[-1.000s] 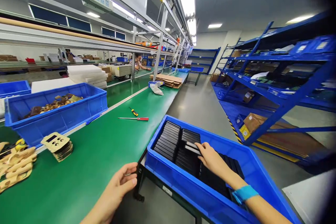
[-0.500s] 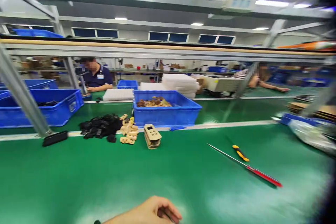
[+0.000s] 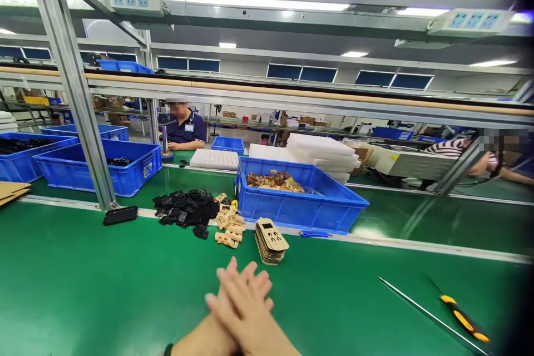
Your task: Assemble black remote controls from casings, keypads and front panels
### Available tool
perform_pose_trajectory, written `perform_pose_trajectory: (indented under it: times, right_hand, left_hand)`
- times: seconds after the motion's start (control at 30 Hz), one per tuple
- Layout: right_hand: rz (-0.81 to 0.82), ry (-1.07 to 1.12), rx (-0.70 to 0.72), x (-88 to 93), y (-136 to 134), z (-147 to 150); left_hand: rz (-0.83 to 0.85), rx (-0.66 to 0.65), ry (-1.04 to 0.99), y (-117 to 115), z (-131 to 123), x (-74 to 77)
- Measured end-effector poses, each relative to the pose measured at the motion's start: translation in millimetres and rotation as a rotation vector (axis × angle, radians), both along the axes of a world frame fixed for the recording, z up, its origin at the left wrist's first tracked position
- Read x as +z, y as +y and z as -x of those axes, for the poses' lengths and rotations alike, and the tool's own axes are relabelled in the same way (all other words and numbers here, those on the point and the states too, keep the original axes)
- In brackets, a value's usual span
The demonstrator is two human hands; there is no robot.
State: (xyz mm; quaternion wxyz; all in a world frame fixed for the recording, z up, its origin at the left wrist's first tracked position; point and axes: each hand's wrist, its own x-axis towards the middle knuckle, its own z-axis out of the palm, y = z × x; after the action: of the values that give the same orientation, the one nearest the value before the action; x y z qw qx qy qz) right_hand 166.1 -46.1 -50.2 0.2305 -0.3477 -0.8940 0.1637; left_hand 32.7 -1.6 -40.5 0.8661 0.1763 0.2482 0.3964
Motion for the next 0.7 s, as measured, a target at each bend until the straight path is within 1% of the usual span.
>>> perform_pose_trajectory:
  times: [0.03, 0.07, 0.1, 0.13, 0.17, 0.23, 0.27, 0.3, 0.33, 0.4, 0.43, 0.5, 0.53, 0.57, 0.63, 0.7]
  right_hand:
    - [-0.061, -0.029, 0.059, 3.4, 20.6, 26.1]
    - [-0.077, -0.043, 0.066, 6.8, 42.2, 46.7]
    - [-0.093, -0.074, 0.018, 10.1, 64.4, 61.1]
    - [-0.086, -0.113, -0.083, 12.9, 86.5, 69.6]
    - [-0.072, -0.148, -0.18, 15.1, 108.3, 73.1]
    - [-0.028, -0.204, -0.331, 17.2, 148.4, 70.9]
    - [-0.004, -0.217, -0.357, 17.1, 165.5, 67.8]
    - [0.018, -0.228, -0.362, 16.3, 179.9, 64.7]
    - [0.043, -0.245, -0.366, 14.6, 191.1, 61.8]
    - [0.097, -0.278, -0.376, 8.0, 202.9, 56.9]
    - [0.115, -0.297, -0.38, 2.5, 203.5, 54.5]
    - [0.108, -0.326, -0.384, -13.2, 196.9, 48.8]
    - [0.069, -0.333, -0.389, -22.8, 191.2, 45.6]
    - [-0.001, -0.326, -0.388, -33.1, 185.3, 42.4]
    - [-0.241, -0.285, -0.418, -53.2, 176.0, 36.7]
    - [-0.478, -0.258, -0.459, -70.2, 173.0, 33.2]
  left_hand:
    - [-0.082, 0.029, 0.011, 0.6, 8.7, 5.0]
    - [-0.137, 0.061, 0.022, 2.3, 21.7, 12.1]
    - [-0.167, 0.091, 0.03, 5.3, 38.6, 21.0]
    - [-0.198, 0.13, 0.042, 10.0, 58.0, 31.2]
    - [-0.249, 0.189, 0.074, 16.5, 78.3, 42.1]
    - [-0.36, 0.366, 0.211, 35.6, 114.7, 62.6]
    - [-0.441, 0.422, 0.329, 48.3, 127.8, 70.5]
    - [-0.532, 0.442, 0.498, 63.2, 136.6, 76.1]
    - [-0.639, 0.427, 0.694, 80.0, 140.9, 79.0]
    - [-0.844, 0.326, 1.088, 118.3, 137.7, 78.1]
    - [-0.923, 0.279, 1.207, 138.9, 131.9, 75.1]
    - [-1.027, 0.223, 1.335, 180.8, 115.7, 66.7]
    - [-1.063, 0.195, 1.386, 201.2, 106.6, 62.2]
    - [-1.097, 0.155, 1.44, 220.9, 97.3, 57.6]
    - [-1.146, 0.055, 1.543, 256.3, 78.9, 48.8]
    - [-1.163, -0.052, 1.63, 285.0, 61.6, 39.7]
